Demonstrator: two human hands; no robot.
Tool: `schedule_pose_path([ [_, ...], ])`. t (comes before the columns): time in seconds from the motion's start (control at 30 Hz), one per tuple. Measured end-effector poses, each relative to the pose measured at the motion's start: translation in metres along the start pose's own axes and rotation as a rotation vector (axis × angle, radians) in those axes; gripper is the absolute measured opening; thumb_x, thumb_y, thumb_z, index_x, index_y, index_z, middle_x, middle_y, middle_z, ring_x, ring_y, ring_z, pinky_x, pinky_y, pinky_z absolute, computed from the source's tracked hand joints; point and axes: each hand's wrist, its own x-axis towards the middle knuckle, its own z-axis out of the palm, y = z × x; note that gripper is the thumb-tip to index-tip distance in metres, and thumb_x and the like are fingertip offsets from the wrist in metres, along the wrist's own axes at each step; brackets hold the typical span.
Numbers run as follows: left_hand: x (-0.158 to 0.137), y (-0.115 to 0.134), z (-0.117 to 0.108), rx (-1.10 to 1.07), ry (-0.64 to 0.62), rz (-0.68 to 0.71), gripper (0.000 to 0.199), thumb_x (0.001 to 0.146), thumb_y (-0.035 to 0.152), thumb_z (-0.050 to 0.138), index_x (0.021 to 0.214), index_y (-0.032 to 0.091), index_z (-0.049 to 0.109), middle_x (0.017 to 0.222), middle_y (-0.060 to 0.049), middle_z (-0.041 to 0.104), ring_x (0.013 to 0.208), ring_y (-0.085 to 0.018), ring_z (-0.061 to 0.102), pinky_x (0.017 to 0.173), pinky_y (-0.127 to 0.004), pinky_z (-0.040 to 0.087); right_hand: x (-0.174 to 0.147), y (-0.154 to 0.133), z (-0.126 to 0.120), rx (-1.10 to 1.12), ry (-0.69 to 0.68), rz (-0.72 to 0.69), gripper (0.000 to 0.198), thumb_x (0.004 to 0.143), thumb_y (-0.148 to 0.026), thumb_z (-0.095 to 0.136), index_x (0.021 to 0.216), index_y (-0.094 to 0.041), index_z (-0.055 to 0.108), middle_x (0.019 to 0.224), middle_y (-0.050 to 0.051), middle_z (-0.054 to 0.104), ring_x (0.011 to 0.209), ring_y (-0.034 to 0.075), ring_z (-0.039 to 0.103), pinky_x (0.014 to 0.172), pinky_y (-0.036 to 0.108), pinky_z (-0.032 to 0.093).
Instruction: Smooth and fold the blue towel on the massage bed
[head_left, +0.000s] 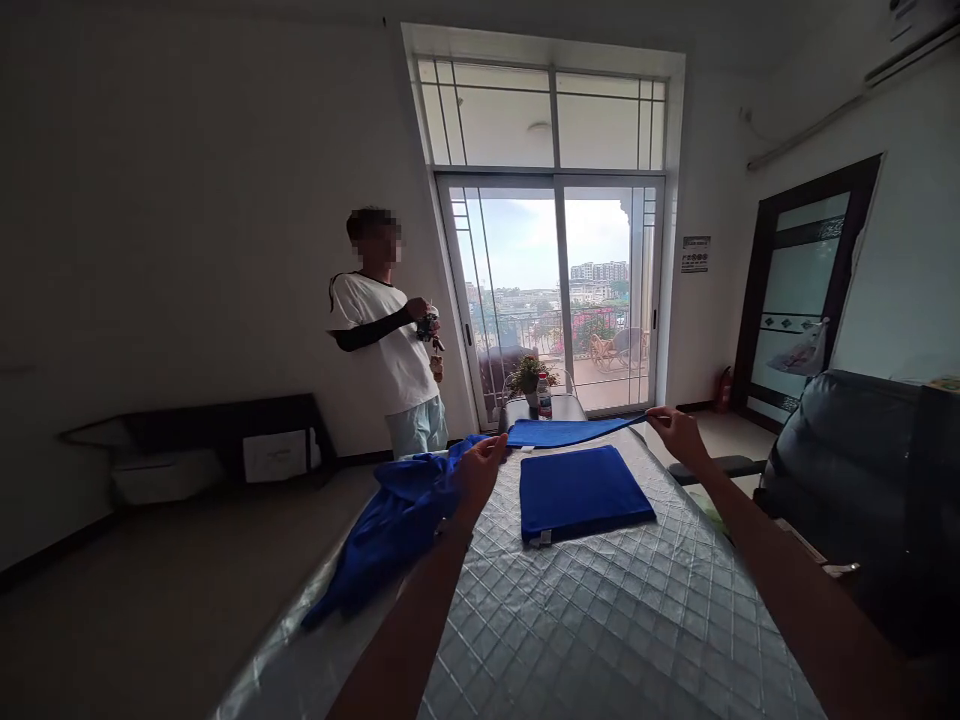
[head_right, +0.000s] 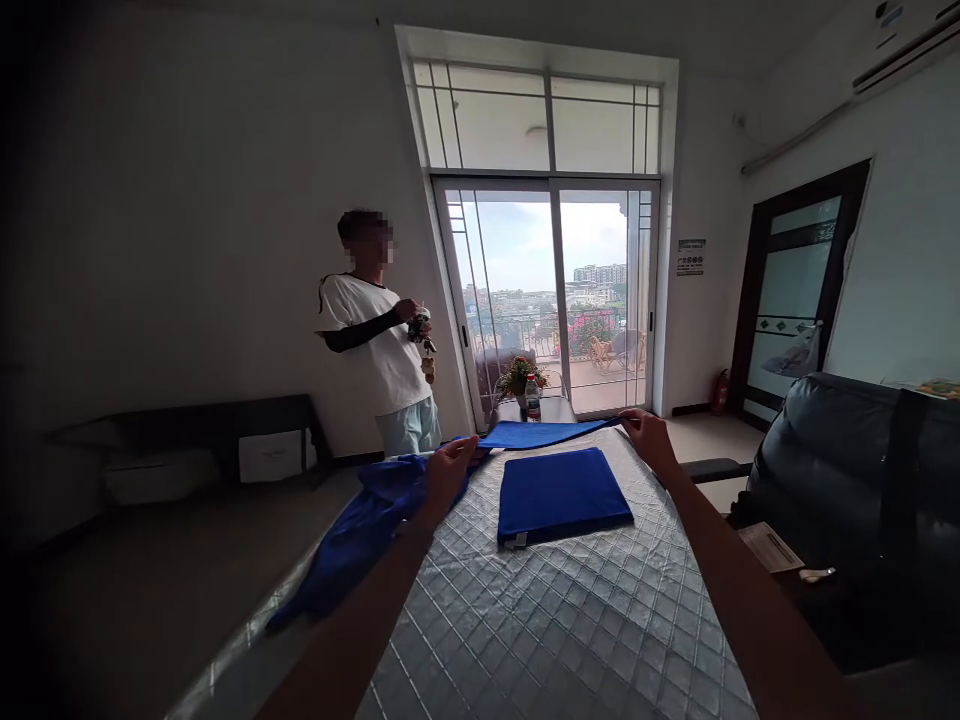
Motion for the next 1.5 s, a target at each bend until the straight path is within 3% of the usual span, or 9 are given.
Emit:
schedule_pose_path([
  [0.2,-0.064,-0.103,0.065,0.074,-0.051,-0.242,0.025,0.08,0.043,0.067,0.073,0.019,0.069,0.067,-0.008,0.078,0.069,-0.028,0.078,0.062,-0.035,0.057,-0.079,0.083,0.093,-0.041,-0.117,0.105,0.027,0.09,-0.032,0.051,0.092,-0.022,0.076,0.09,0.007,0.08,0.085,0.024,0.076,0.082,0.035,0.057],
  [0.4,-0.087,-0.154,0.078,0.152,-0.034,-0.249,0.024,0.083,0.042,0.057,0.088,0.023,0.071,0.081,-0.006,0.081,0.08,-0.027,0.078,0.072,-0.034,0.056,-0.122,0.142,0.139,-0.083,-0.13,0.12,0.034,0.089,-0.03,0.043,0.103,-0.025,0.074,0.11,0.009,0.077,0.104,0.027,0.071,0.096,0.044,0.055],
  [0.63,-0.088,-0.16,0.083,0.318,-0.089,-0.17,0.019,0.087,0.032,0.053,0.088,0.025,0.071,0.073,-0.002,0.077,0.075,-0.022,0.074,0.072,-0.03,0.05,-0.123,0.167,0.144,-0.165,-0.183,0.091,0.032,0.089,-0.028,0.043,0.106,-0.024,0.07,0.116,0.009,0.074,0.109,0.025,0.069,0.099,0.039,0.052],
  [0.73,-0.09,-0.159,0.083,0.405,-0.087,-0.101,0.015,0.086,0.029,0.056,0.084,0.025,0.071,0.075,-0.004,0.074,0.084,-0.025,0.072,0.08,-0.034,0.051,-0.124,0.168,0.142,-0.226,-0.196,0.085,0.029,0.089,-0.026,0.045,0.104,-0.024,0.07,0.11,0.009,0.074,0.107,0.026,0.069,0.099,0.04,0.052],
  [0.93,-0.091,-0.157,0.087,0.494,-0.087,0.112,0.029,0.091,0.027,0.054,0.114,0.026,0.072,0.125,-0.01,0.068,0.123,-0.027,0.06,0.11,-0.045,0.045,-0.124,0.149,0.154,-0.297,-0.215,-0.002,0.041,0.089,-0.026,0.048,0.126,-0.025,0.067,0.141,0.01,0.062,0.134,0.029,0.053,0.114,0.045,0.041],
  [1.1,-0.097,-0.164,0.098,0.599,-0.356,0.392,0.047,0.1,0.035,0.046,0.146,0.03,0.053,0.159,-0.005,0.047,0.152,-0.027,0.033,0.122,-0.051,0.033,-0.131,0.129,0.173,-0.313,-0.429,-0.14,0.054,0.098,-0.042,0.044,0.15,-0.032,0.048,0.163,0.002,0.039,0.151,0.025,0.031,0.124,0.048,0.027],
  [1.23,-0.1,-0.164,0.098,0.652,-0.545,0.327,0.05,0.103,0.037,0.041,0.151,0.027,0.047,0.162,-0.01,0.042,0.151,-0.027,0.034,0.123,-0.053,0.031,-0.134,0.128,0.173,-0.329,-0.549,-0.087,0.057,0.101,-0.055,0.033,0.154,-0.036,0.04,0.166,0.0,0.032,0.154,0.023,0.024,0.125,0.049,0.021],
  [1.37,-0.097,-0.155,0.094,0.594,-0.573,0.272,0.05,0.101,0.041,0.046,0.148,0.025,0.052,0.161,-0.012,0.043,0.15,-0.028,0.035,0.123,-0.051,0.032,-0.133,0.129,0.169,-0.328,-0.566,-0.064,0.058,0.102,-0.058,0.029,0.155,-0.037,0.039,0.166,-0.001,0.032,0.154,0.022,0.022,0.126,0.048,0.019],
  [1.5,-0.084,-0.15,0.079,0.51,-0.522,0.192,0.041,0.097,0.046,0.052,0.131,0.03,0.069,0.147,-0.005,0.061,0.139,-0.025,0.054,0.114,-0.038,0.045,-0.132,0.127,0.17,-0.313,-0.554,-0.075,0.058,0.102,-0.059,0.029,0.154,-0.038,0.04,0.165,-0.003,0.033,0.154,0.022,0.022,0.127,0.05,0.018],
])
